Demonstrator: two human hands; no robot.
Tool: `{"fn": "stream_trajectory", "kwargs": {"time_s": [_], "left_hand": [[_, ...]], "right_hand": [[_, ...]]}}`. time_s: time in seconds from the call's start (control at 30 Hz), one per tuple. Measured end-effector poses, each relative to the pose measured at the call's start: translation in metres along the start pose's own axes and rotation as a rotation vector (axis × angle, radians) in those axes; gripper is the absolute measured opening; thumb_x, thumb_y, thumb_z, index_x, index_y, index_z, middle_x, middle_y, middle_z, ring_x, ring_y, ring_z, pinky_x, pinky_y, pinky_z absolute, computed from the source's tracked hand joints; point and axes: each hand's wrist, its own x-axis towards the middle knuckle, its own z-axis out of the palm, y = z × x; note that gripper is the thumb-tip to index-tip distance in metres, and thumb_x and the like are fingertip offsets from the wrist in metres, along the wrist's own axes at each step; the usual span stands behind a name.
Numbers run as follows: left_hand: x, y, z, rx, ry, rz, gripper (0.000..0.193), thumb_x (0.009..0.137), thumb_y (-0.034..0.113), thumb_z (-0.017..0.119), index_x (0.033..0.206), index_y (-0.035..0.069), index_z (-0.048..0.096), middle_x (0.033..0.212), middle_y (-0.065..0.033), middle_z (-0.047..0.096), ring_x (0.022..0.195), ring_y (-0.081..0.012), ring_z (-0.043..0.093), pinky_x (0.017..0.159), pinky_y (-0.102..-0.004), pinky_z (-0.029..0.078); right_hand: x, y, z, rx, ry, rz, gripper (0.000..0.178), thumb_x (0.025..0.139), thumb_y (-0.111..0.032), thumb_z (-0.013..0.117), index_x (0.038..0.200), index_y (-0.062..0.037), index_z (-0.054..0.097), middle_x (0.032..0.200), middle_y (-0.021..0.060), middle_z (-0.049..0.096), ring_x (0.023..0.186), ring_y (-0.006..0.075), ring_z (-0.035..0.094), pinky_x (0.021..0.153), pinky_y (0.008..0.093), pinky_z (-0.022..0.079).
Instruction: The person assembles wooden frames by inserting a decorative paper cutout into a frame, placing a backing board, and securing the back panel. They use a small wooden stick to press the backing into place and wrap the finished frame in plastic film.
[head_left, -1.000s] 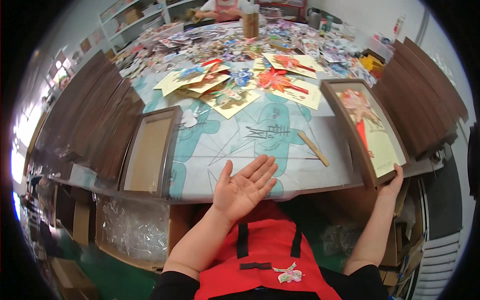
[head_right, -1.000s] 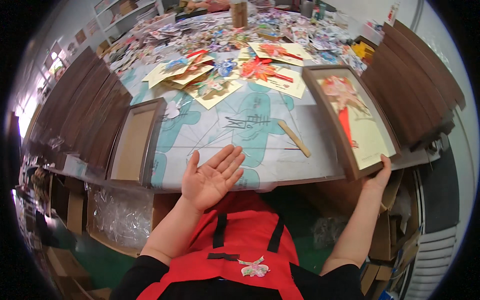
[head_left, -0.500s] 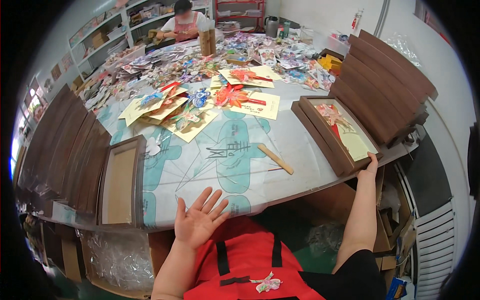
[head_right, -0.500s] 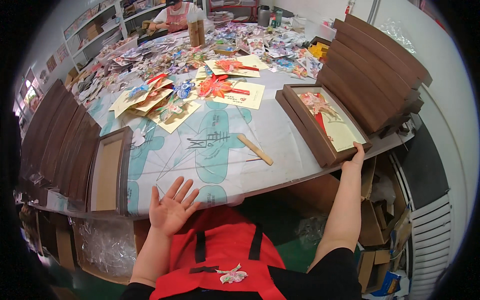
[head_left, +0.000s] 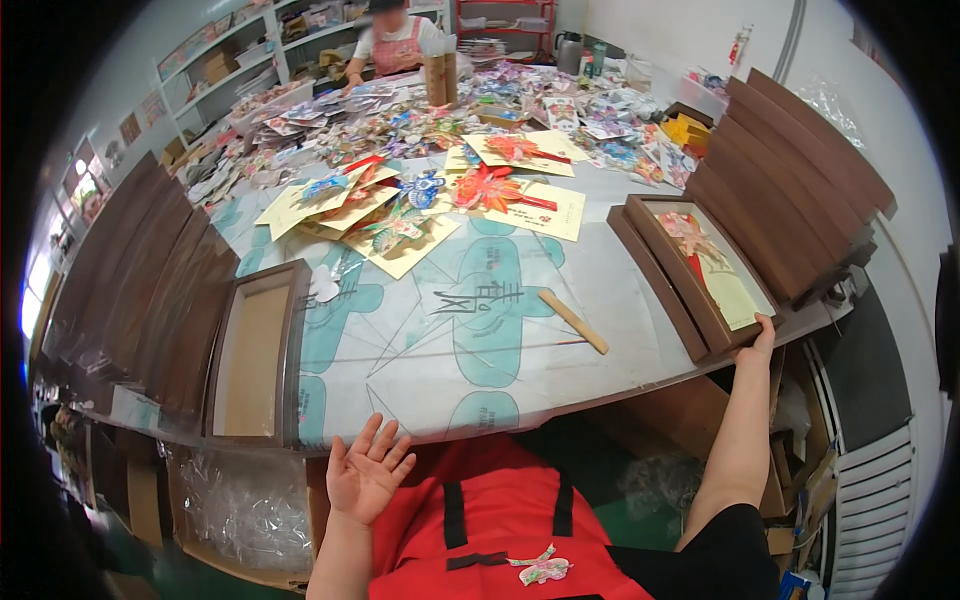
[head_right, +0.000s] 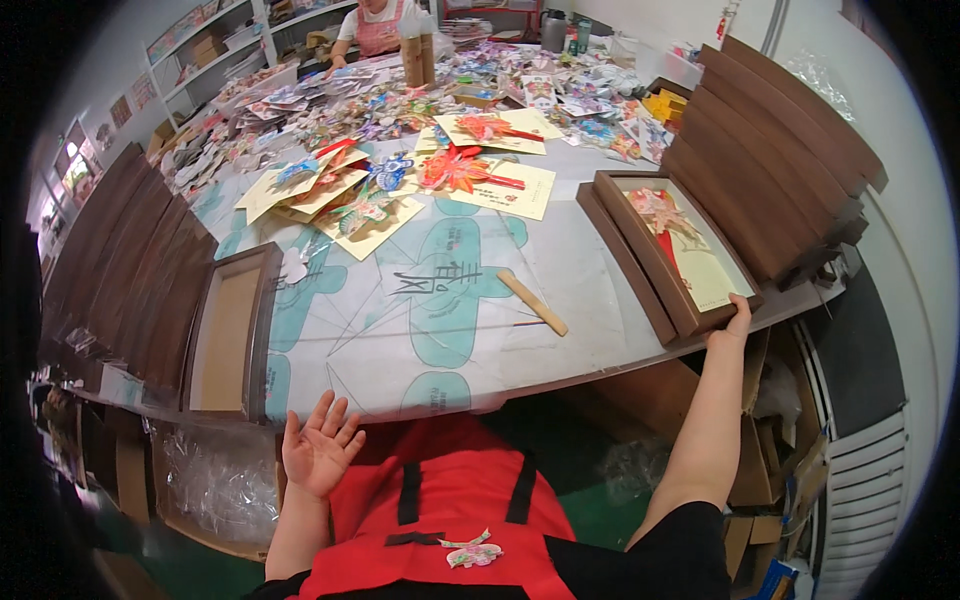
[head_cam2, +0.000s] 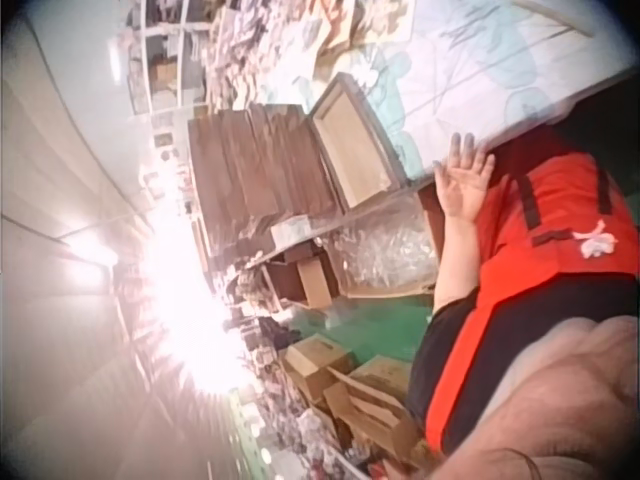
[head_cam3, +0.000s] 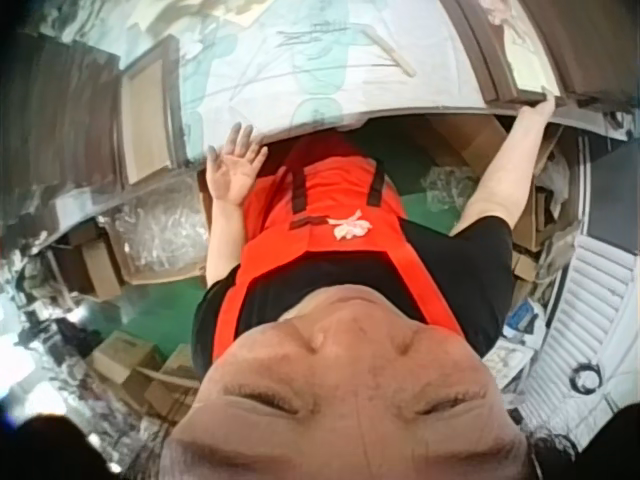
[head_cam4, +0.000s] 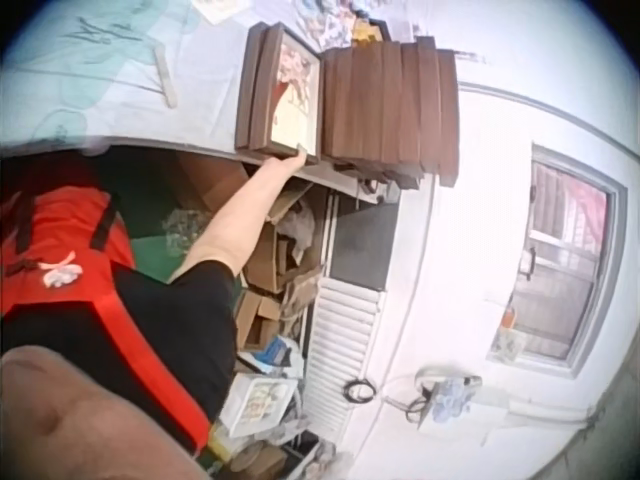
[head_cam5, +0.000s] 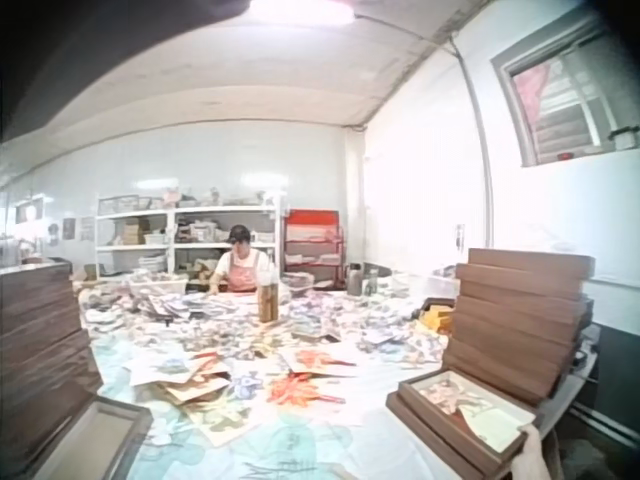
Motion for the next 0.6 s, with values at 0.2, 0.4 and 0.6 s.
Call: {"fn": "stream_trajectory", "kwargs": {"time_s": [0.2, 0.4, 0.6], "left_hand": [[-0.009, 0.008, -0.013, -0.053, 0.013, 0.029, 0.058, 0.098, 0.048, 0.032, 0.142, 0.009, 0.037, 0.138, -0.0142, 0.048, 0.129, -0.0354, 0.043, 0.108, -0.0525, 0.031], [-0.023, 0.008, -0.024, -0.025, 0.017, 0.063, 0.055, 0.098, 0.044, 0.034, 0.140, 0.008, 0.039, 0.137, -0.0149, 0.049, 0.127, -0.0350, 0.044, 0.108, -0.0524, 0.031], [-0.039, 0.024, -0.051, 0.139, 0.391, 0.221, 0.037, 0.096, 0.031, 0.046, 0.118, 0.002, 0.055, 0.110, -0.0142, 0.062, 0.101, -0.0285, 0.059, 0.091, -0.0435, 0.047]], "right_hand": [[0.004, 0.001, -0.003, -0.023, -0.027, -0.014, 0.055, 0.072, -0.025, 0.063, 0.122, -0.0036, 0.053, 0.127, 0.0123, 0.053, 0.116, 0.0315, 0.050, 0.093, 0.0495, 0.043], [0.015, 0.003, 0.000, -0.142, -0.049, -0.023, 0.066, 0.074, -0.037, 0.067, 0.131, -0.0081, 0.048, 0.130, 0.0100, 0.051, 0.118, 0.0304, 0.049, 0.094, 0.0497, 0.041], [0.054, -0.030, -0.057, -0.500, -0.144, 0.106, 0.072, 0.079, -0.064, 0.057, 0.129, -0.0133, 0.049, 0.123, 0.0046, 0.054, 0.109, 0.0214, 0.054, 0.083, 0.0379, 0.050]]}}
